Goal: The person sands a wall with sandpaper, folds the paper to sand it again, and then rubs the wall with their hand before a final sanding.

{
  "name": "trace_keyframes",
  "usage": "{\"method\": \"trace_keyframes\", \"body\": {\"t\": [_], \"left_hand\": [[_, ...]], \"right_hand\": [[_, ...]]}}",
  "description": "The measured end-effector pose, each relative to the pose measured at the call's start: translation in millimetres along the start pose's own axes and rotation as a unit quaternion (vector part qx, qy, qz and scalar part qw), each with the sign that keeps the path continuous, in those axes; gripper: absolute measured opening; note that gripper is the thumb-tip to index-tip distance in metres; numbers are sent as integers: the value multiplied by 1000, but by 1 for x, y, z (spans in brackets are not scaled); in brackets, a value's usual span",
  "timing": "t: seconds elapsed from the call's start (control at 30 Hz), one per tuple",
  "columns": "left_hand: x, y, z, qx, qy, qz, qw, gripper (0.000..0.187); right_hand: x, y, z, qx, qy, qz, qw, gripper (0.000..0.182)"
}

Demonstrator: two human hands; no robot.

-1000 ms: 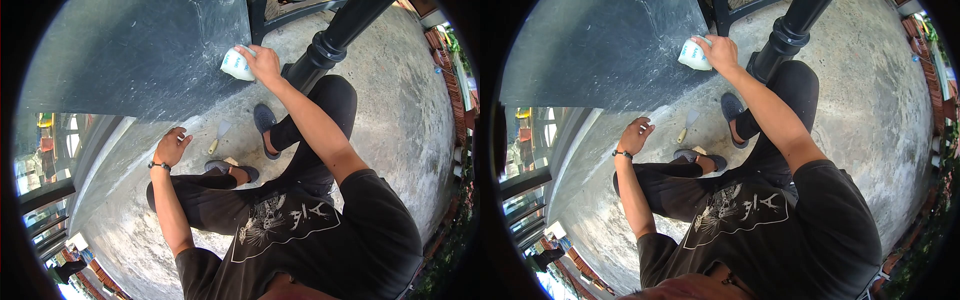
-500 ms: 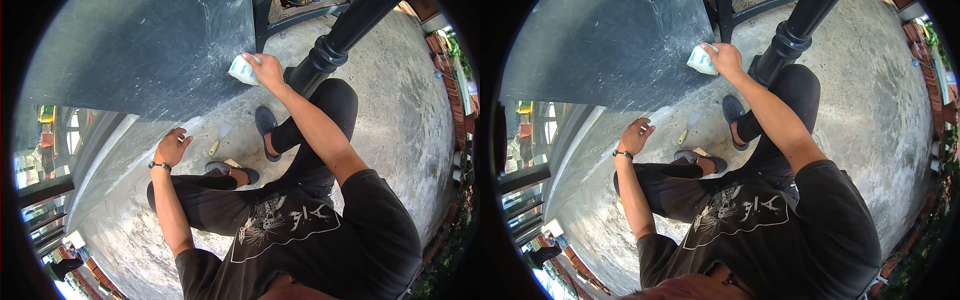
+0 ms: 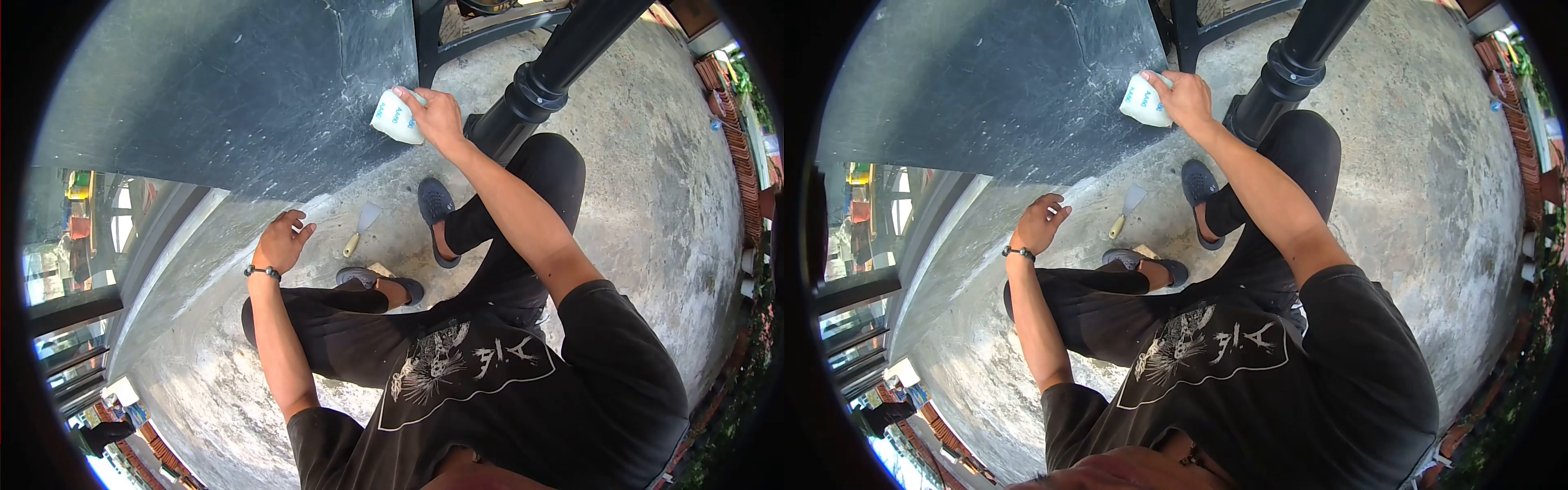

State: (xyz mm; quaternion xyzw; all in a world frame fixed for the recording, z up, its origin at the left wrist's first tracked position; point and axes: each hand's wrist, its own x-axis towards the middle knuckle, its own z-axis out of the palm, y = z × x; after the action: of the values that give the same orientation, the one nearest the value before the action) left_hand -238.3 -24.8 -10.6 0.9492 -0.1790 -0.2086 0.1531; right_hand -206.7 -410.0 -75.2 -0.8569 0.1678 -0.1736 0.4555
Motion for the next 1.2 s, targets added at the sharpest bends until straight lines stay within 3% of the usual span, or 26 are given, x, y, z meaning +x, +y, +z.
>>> {"method": "trace_keyframes", "body": {"t": [0.13, 0.23, 0.33, 0.43, 0.6, 0.7, 0.8, 0.9, 1.0, 1.1, 1.2], "left_hand": [[2, 3, 2, -4, -6, 6, 1000, 43], [3, -1, 6, 8, -20, 1, 1000, 42], [1, -3, 2, 9, -12, -8, 1000, 42], [1, -1, 1, -2, -4, -6, 1000, 42], [1, 2, -1, 8, -17, -7, 1000, 43], [0, -4, 6, 11, -24, -15, 1000, 44], [-1, -9, 4, 12, -5, -21, 1000, 43], [-2, -1, -1, 2, 1, -13, 1000, 43], [0, 0, -1, 0, -1, 1, 1000, 43], [3, -4, 3, 0, -2, 1, 1000, 43], [0, -9, 6, 1, -1, -11, 1000, 44]], "right_hand": [[6, -34, -15, 18, -27, 11, 999, 67], [6, 1, 12, 26, 75, 2, 997, 66], [3, 20, 9, 34, 19, 50, 998, 66], [0, 21, 7, -17, -28, 8, 999, 67], [12, -20, -3, -7, 19, -51, 998, 70], [4, -11, -3, -43, 30, -14, 999, 68], [-1, 21, 6, -23, 15, 82, 996, 65], [6, 40, 5, -89, -66, 112, 987, 62], [0, 41, -1, -175, -157, 29, 972, 62], [-4, 34, -6, -265, -189, -94, 941, 60], [4, 13, -22, -205, -155, -97, 961, 59]]}}
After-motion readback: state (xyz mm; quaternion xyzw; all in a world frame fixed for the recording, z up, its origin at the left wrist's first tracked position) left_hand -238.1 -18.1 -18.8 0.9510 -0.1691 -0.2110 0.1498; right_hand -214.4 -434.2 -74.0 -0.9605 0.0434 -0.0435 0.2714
